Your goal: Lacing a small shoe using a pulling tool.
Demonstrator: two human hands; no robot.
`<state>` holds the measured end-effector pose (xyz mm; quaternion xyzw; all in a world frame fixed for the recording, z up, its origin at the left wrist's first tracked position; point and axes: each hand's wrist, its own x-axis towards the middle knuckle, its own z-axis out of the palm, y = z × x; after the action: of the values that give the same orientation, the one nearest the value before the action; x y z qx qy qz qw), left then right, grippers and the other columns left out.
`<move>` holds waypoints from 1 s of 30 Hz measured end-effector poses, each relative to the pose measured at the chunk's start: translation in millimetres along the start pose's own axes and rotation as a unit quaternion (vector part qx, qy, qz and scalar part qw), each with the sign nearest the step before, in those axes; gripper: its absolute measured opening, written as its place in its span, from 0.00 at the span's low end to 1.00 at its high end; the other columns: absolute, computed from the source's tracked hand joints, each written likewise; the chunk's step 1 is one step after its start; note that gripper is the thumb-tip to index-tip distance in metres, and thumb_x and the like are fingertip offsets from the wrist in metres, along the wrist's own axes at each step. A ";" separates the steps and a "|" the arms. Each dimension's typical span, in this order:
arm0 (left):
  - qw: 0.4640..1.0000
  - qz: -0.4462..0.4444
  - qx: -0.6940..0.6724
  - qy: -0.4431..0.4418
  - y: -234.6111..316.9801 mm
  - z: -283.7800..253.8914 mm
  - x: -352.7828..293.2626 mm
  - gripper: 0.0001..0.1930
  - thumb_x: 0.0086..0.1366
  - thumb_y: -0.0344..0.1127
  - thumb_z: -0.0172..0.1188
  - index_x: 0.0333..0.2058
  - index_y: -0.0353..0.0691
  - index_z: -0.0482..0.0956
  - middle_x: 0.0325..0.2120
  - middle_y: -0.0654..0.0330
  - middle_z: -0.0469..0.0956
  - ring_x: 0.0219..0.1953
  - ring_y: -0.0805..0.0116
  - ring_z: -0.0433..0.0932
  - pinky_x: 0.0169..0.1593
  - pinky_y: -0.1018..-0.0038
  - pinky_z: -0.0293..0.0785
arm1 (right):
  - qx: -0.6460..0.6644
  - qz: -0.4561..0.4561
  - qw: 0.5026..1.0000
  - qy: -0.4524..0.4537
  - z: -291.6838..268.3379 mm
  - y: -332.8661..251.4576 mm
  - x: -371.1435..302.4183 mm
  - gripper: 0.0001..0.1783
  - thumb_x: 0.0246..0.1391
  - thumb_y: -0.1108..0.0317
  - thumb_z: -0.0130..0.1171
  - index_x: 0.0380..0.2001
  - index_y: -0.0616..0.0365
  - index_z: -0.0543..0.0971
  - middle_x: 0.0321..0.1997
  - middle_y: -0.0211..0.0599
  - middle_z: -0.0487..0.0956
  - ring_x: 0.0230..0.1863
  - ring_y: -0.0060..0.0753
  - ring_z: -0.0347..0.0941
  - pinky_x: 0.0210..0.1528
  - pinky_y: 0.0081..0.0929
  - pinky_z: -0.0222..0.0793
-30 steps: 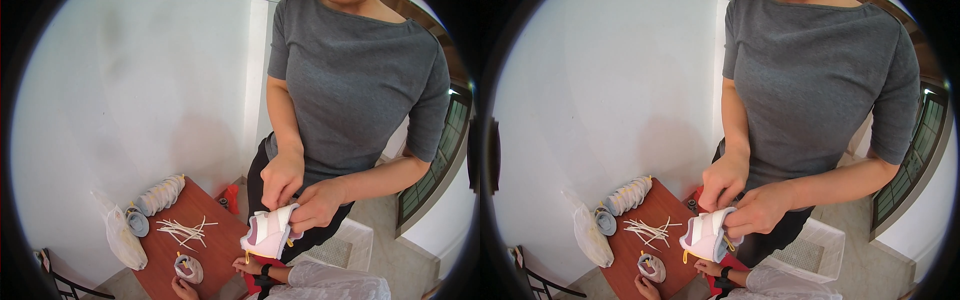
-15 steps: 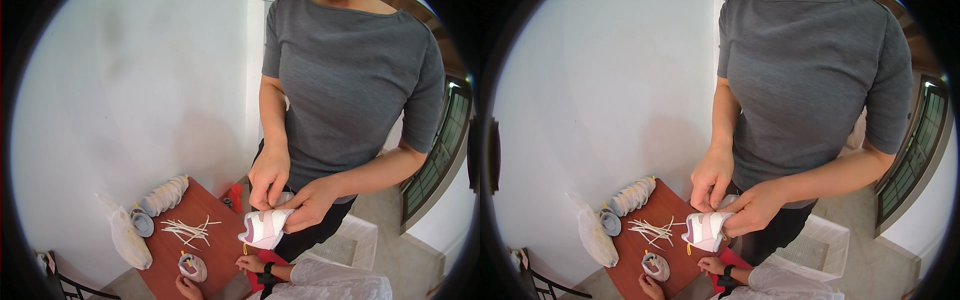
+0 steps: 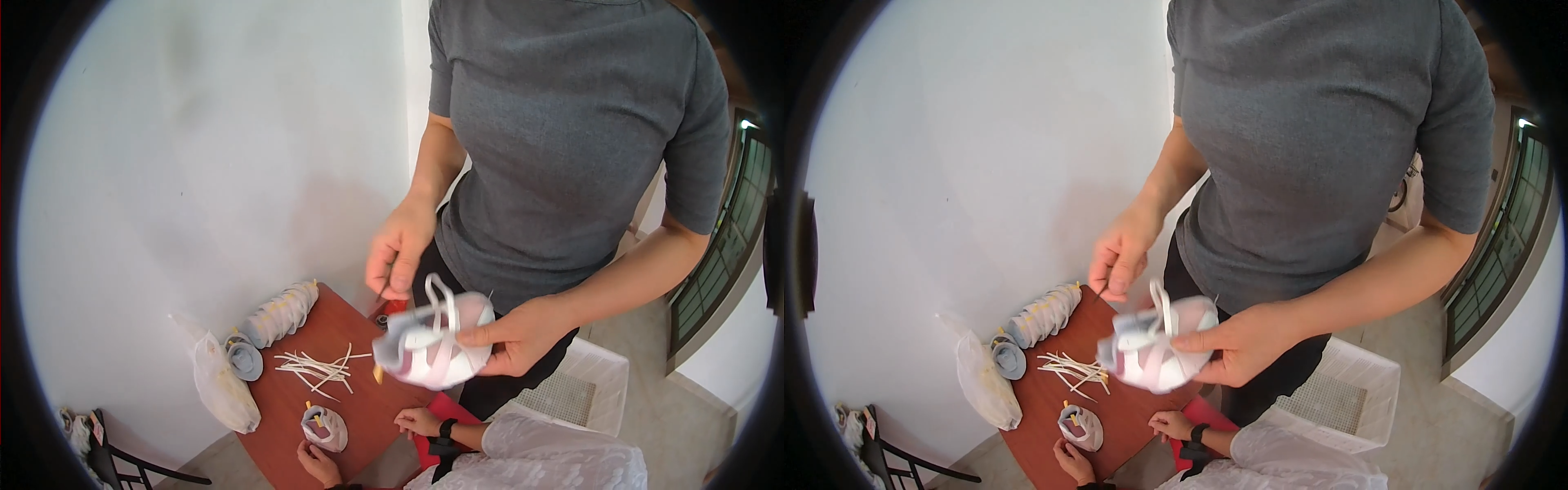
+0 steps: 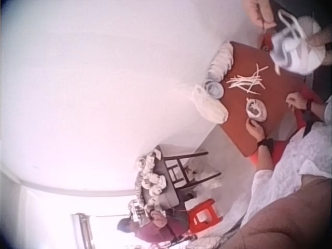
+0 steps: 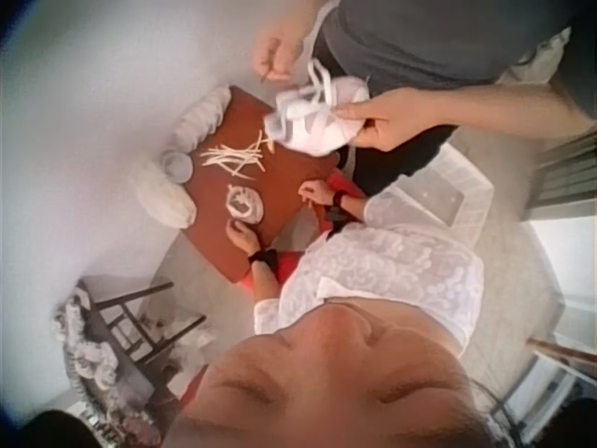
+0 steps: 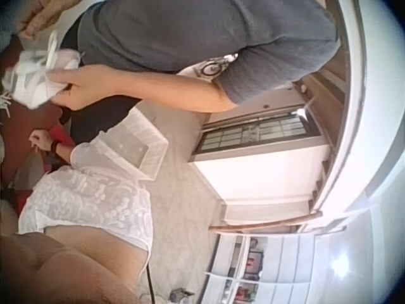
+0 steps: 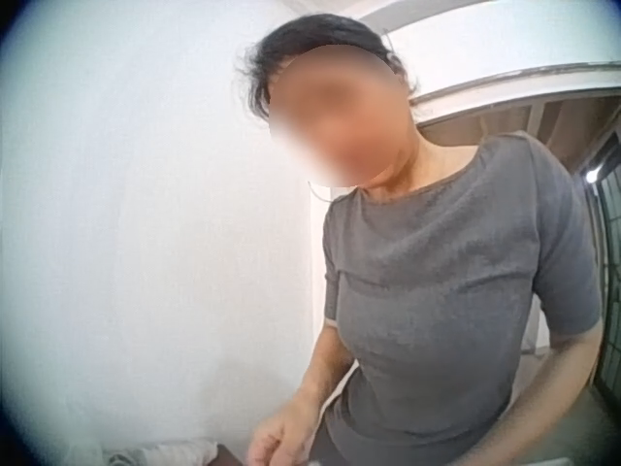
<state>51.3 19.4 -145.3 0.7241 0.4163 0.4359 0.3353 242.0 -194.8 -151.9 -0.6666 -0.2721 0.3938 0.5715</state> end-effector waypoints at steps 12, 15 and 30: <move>1.000 0.017 0.020 0.002 -11.3 1.9 1.5 0.09 0.64 0.29 0.49 0.41 0.31 0.71 0.36 0.51 0.73 0.39 0.58 0.73 0.45 0.68 0.69 | 0.003 0.009 1.000 0.000 0.6 -4.4 -1.5 0.10 0.60 0.65 0.51 0.36 0.60 0.75 0.29 0.32 0.78 0.19 0.21 0.74 0.21 0.19 0.69; 1.000 0.010 0.016 0.002 -12.0 1.5 1.3 0.09 0.64 0.29 0.49 0.41 0.31 0.71 0.36 0.52 0.73 0.39 0.58 0.73 0.45 0.68 0.69 | 0.003 0.013 1.000 -0.005 0.4 -4.7 -0.7 0.10 0.60 0.65 0.50 0.37 0.60 0.75 0.29 0.32 0.78 0.19 0.21 0.74 0.21 0.19 0.69; 0.999 0.028 0.038 -0.010 22.6 -9.8 -0.6 0.16 0.64 0.37 0.52 0.45 0.30 0.72 0.42 0.43 0.74 0.45 0.46 0.72 0.52 0.61 0.67 | -0.008 0.017 1.000 -0.008 -1.5 -3.3 -1.8 0.10 0.61 0.68 0.49 0.40 0.61 0.75 0.30 0.34 0.78 0.20 0.24 0.76 0.23 0.21 0.71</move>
<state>49.2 10.3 -122.4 0.7516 0.4090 0.4219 0.2997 242.6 -196.4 -148.2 -0.6728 -0.2681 0.4065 0.5570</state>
